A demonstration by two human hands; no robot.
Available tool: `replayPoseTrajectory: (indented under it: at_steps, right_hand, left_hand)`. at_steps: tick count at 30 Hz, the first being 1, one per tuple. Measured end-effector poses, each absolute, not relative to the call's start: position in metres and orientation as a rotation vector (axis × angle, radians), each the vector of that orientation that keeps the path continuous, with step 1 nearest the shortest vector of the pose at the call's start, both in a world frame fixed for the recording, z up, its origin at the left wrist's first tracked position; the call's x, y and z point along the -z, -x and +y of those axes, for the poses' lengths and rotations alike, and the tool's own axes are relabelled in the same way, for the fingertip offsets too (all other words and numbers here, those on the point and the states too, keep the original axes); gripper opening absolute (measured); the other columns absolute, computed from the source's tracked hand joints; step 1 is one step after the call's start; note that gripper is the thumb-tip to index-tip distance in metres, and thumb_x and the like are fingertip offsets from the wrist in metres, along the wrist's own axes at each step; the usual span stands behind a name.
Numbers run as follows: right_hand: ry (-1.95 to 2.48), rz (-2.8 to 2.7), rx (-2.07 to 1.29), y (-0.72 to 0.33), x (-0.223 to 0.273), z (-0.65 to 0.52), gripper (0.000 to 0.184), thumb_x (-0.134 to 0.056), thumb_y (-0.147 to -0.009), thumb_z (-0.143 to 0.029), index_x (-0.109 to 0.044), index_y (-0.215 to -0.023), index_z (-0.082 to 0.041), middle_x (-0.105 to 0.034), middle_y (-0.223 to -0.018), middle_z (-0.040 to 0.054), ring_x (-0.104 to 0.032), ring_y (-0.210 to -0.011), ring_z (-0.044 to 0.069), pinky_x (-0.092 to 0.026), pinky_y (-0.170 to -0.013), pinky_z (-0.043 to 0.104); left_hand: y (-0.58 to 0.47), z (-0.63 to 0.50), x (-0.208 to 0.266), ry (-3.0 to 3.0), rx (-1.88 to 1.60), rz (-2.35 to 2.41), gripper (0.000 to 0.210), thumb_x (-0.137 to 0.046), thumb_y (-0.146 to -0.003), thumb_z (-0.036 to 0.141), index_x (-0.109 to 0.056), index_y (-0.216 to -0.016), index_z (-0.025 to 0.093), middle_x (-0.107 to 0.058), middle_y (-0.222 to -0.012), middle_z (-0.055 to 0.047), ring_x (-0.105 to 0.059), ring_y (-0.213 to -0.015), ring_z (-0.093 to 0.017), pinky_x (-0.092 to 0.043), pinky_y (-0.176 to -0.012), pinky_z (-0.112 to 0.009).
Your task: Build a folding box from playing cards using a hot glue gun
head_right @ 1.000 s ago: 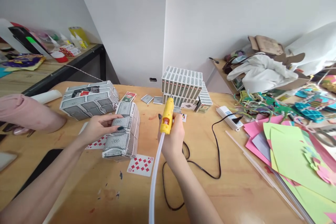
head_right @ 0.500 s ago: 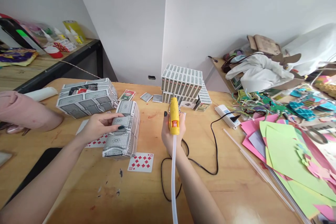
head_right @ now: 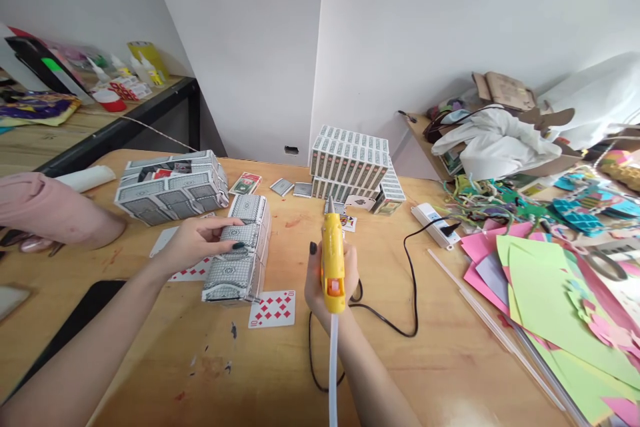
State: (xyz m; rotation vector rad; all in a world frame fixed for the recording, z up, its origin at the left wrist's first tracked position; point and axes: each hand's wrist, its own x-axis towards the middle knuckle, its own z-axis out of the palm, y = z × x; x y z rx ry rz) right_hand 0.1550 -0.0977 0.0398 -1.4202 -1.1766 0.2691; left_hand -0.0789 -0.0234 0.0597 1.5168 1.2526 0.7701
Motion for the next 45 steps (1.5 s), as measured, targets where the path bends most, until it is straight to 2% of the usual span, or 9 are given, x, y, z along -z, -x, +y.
replayPoseTrajectory:
  at_steps: [4, 9, 12, 15, 19, 22, 25, 32, 45]
  right_hand:
    - [1.456, -1.095, -0.299, -0.157, -0.038, -0.089, 0.02, -0.059, -0.08, -0.034, -0.042, -0.08, -0.023, -0.045, -0.062, -0.0054, -0.045, -0.05, 0.012, -0.038, -0.05, 0.026]
    - [1.579, -1.164, -0.267, -0.167, -0.051, -0.071, 0.019, -0.055, -0.081, -0.037, -0.044, -0.08, -0.022, -0.049, -0.065, -0.004, -0.046, -0.055, 0.013, -0.038, -0.055, 0.026]
    - [1.646, -1.254, -0.234, -0.171, -0.057, -0.062, 0.016, -0.052, -0.081, -0.036, -0.045, -0.084, -0.022, -0.056, -0.073, -0.0003, -0.052, -0.064, 0.017, -0.039, -0.06, 0.028]
    - [1.667, -1.325, -0.2, -0.173, -0.06, -0.051, 0.014, -0.05, -0.079, -0.034, -0.044, -0.086, -0.023, -0.059, -0.078, 0.0019, -0.053, -0.067, 0.019, -0.038, -0.062, 0.03]
    - [1.633, -1.388, -0.146, -0.172, -0.067, -0.035, 0.013, -0.048, -0.076, -0.031, -0.043, -0.085, -0.023, -0.058, -0.078, 0.0027, -0.052, -0.067, 0.02, -0.037, -0.06, 0.03]
    - [1.582, -1.449, -0.103, -0.168, -0.075, -0.028, 0.012, -0.045, -0.074, -0.027, -0.042, -0.086, -0.023, -0.055, -0.078, 0.0016, -0.05, -0.067, 0.019, -0.036, -0.061, 0.03]
    - [1.593, -1.508, -0.071, -0.166, -0.083, -0.028, 0.013, -0.043, -0.073, -0.022, -0.042, -0.086, -0.023, -0.053, -0.078, 0.0011, -0.048, -0.066, 0.018, -0.036, -0.06, 0.029]
    - [1.625, -1.607, 0.1, -0.173, -0.085, -0.033, 0.013, -0.043, -0.074, -0.019, -0.047, -0.086, -0.021, -0.054, -0.078, 0.0043, -0.048, -0.063, 0.018, -0.031, -0.053, 0.027]
    - [1.508, -1.681, 0.35, -0.179, -0.081, -0.034, 0.017, -0.04, -0.082, -0.024, -0.053, -0.092, -0.019, -0.06, -0.077, 0.0052, -0.053, -0.063, 0.016, -0.03, -0.048, 0.025]
  left_hand:
    - [0.074, -0.024, -0.071, -1.596, -0.654, 1.287, 0.045, -0.074, -0.065, 0.036, -0.07, -0.106, 0.018, -0.063, -0.071, 0.001, -0.056, -0.06, -0.012, -0.05, -0.056, -0.025]
    - [0.076, -0.024, -0.077, -1.843, -0.61, 1.348, 0.039, -0.068, -0.073, 0.044, -0.07, -0.107, 0.027, -0.058, -0.116, -0.005, -0.063, -0.087, -0.018, -0.055, -0.077, -0.033]
    - [0.078, -0.028, -0.082, -1.987, -0.607, 1.423, 0.039, -0.067, -0.073, 0.043, -0.068, -0.11, 0.032, -0.05, -0.132, -0.004, -0.057, -0.108, -0.024, -0.048, -0.095, -0.042]
    - [0.067, -0.042, -0.099, -2.079, -0.848, 1.554, 0.036, -0.067, -0.074, 0.039, -0.068, -0.109, 0.031, -0.054, -0.128, -0.004, -0.047, -0.122, -0.027, -0.035, -0.106, -0.049]
    - [0.028, -0.069, -0.128, -1.78, -0.862, 1.308, 0.03, -0.052, -0.086, 0.045, -0.07, -0.085, 0.021, -0.068, -0.092, -0.005, -0.065, -0.086, -0.019, -0.054, -0.077, -0.033]
    - [-0.007, -0.079, -0.136, -1.474, -0.564, 0.983, 0.033, -0.051, -0.086, 0.048, -0.064, -0.079, 0.018, -0.069, -0.074, -0.004, -0.066, -0.065, -0.016, -0.055, -0.062, -0.028]
    - [-0.03, -0.077, -0.133, -1.234, -0.631, 0.914, 0.027, -0.05, -0.088, 0.042, -0.057, -0.08, 0.017, -0.065, -0.065, -0.002, -0.063, -0.053, -0.013, -0.055, -0.054, -0.027]
    - [-0.046, -0.08, -0.126, -1.115, -0.802, 0.872, 0.025, -0.044, -0.09, 0.035, -0.049, -0.073, 0.018, -0.053, -0.057, 0.003, -0.052, -0.045, -0.01, -0.05, -0.046, -0.024]
    - [-0.049, -0.088, -0.125, -0.823, -0.797, 0.72, 0.03, -0.059, -0.082, 0.041, -0.052, -0.067, 0.016, -0.048, -0.052, 0.004, -0.047, -0.041, -0.008, -0.042, -0.041, -0.021]
